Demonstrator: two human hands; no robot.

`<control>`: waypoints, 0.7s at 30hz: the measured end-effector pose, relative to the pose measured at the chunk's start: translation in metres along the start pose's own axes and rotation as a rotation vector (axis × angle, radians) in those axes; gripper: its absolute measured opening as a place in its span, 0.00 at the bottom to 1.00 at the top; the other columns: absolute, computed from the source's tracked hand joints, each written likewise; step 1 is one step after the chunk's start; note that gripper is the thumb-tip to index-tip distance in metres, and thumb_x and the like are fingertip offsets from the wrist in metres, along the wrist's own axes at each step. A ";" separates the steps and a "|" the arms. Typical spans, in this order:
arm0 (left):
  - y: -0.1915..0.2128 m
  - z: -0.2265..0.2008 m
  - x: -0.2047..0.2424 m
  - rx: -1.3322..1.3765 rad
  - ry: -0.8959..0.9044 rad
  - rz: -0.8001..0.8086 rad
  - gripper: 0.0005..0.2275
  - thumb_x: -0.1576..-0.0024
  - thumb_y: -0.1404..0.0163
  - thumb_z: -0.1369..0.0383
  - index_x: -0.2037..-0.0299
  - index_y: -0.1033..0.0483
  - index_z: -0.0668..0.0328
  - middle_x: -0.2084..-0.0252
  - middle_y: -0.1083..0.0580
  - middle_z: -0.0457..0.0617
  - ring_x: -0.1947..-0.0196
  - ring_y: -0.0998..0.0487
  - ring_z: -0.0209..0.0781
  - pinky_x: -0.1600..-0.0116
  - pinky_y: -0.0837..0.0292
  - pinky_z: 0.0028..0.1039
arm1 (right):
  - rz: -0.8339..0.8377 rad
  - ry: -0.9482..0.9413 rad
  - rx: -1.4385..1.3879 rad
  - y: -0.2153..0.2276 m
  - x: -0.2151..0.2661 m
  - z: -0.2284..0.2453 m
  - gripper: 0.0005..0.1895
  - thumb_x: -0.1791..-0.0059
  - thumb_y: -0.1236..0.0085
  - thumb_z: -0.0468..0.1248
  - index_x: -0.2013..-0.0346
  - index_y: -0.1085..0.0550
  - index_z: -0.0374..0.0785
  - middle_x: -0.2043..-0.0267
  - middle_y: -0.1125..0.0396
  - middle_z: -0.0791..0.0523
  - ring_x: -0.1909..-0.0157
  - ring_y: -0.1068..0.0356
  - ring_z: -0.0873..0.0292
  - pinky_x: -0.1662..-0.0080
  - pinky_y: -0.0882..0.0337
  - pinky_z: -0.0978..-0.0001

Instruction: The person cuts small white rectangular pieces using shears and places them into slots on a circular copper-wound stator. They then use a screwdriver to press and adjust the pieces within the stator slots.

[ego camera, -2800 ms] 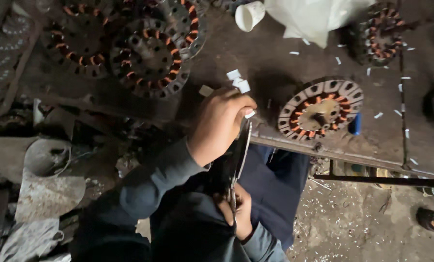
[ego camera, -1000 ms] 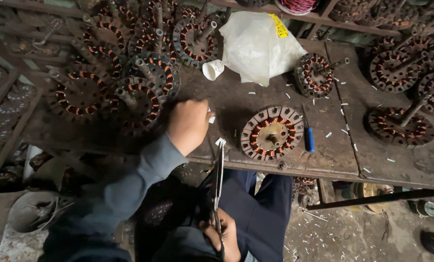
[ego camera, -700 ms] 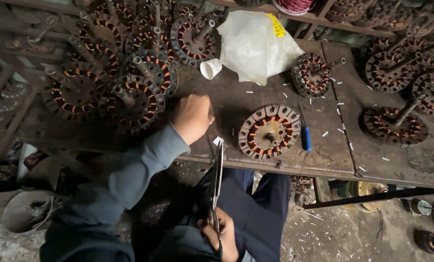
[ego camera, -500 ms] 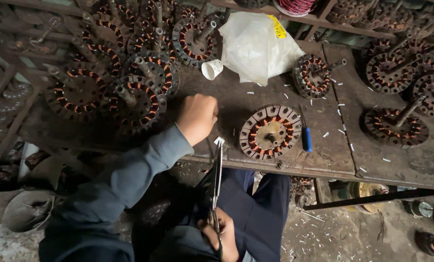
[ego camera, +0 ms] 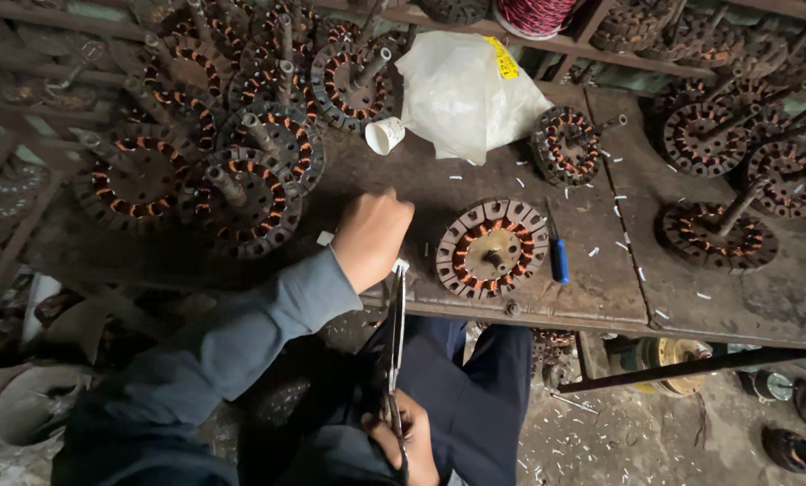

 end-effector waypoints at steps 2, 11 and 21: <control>-0.003 -0.002 -0.001 -0.029 -0.011 0.041 0.03 0.52 0.51 0.76 0.75 0.25 0.66 0.72 0.25 0.65 0.70 0.21 0.65 0.66 0.26 0.47 | -0.014 -0.040 -0.021 0.001 0.001 -0.005 0.14 0.55 0.37 0.27 0.77 0.35 0.41 0.81 0.42 0.66 0.77 0.46 0.73 0.72 0.48 0.76; 0.008 -0.012 0.001 0.022 -0.034 0.067 0.03 0.51 0.52 0.79 0.70 0.25 0.71 0.70 0.24 0.65 0.66 0.21 0.65 0.64 0.25 0.46 | -0.004 0.003 -0.015 -0.001 0.005 0.017 0.13 0.49 0.38 0.32 0.72 0.33 0.37 0.76 0.44 0.65 0.72 0.47 0.72 0.68 0.46 0.77; 0.020 0.011 0.165 1.159 0.822 -0.314 0.07 0.39 0.47 0.74 0.55 0.22 0.71 0.64 0.20 0.46 0.66 0.21 0.27 0.58 0.23 0.20 | 0.049 -0.031 0.163 -0.024 0.016 0.009 0.42 0.49 0.40 0.47 0.31 0.50 0.29 0.46 0.35 0.55 0.46 0.35 0.63 0.43 0.36 0.74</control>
Point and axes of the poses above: each hand's wrist, its own x-axis away from the middle knuckle, its own y-axis out of the back of the hand, z = x × y, the point moved 10 cm from there along -x, towards the middle knuckle
